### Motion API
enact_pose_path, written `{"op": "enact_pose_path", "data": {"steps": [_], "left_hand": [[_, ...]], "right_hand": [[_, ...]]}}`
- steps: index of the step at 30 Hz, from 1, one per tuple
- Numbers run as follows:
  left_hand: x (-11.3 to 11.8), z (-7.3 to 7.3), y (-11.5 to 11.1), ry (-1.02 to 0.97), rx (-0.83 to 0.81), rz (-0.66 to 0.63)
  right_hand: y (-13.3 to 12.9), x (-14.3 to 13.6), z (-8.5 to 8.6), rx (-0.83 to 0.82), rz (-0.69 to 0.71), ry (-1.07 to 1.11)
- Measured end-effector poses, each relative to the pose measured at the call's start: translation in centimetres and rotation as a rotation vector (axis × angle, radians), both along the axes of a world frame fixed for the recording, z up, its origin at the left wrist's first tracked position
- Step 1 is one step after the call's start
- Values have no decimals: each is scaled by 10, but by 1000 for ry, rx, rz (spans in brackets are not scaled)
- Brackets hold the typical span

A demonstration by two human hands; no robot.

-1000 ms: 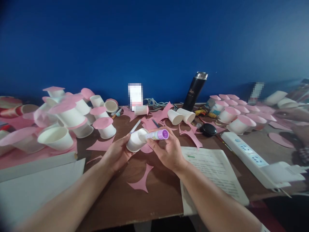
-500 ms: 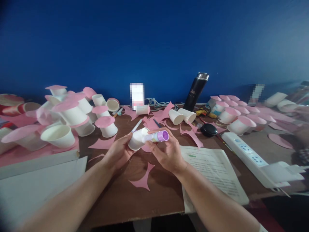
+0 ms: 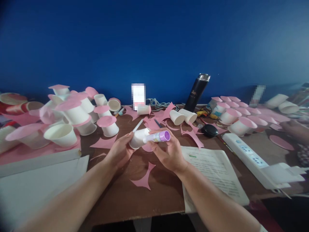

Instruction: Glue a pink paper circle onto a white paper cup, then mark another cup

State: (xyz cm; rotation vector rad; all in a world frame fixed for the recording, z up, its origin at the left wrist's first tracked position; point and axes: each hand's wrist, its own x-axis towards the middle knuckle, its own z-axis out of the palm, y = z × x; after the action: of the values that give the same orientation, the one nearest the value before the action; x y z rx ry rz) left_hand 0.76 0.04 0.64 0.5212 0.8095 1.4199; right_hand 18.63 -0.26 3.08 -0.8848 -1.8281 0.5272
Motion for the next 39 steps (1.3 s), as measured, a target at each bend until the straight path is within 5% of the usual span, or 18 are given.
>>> {"op": "enact_pose_path", "data": {"steps": [12,18,29,32,36,39], "left_hand": [[4,15,-7,223,64,-20],[1,3,-5,315,158,-39],[1,-6,-5,333,229,-74],[0,-7,-4,385,264,-23],[-1,-4,-6,500,324,-5],[0,3,-9,638,383,-13]], "right_hand": [[9,8,-8,-144,-133,184],[5,3,-5,-193,-50,176],[17,6,-8,-261,-181,262],[22,8,-8,-406,-154,451],[29,10,-6,-717,19,828],[29,10,-5,-863,148,919]]}}
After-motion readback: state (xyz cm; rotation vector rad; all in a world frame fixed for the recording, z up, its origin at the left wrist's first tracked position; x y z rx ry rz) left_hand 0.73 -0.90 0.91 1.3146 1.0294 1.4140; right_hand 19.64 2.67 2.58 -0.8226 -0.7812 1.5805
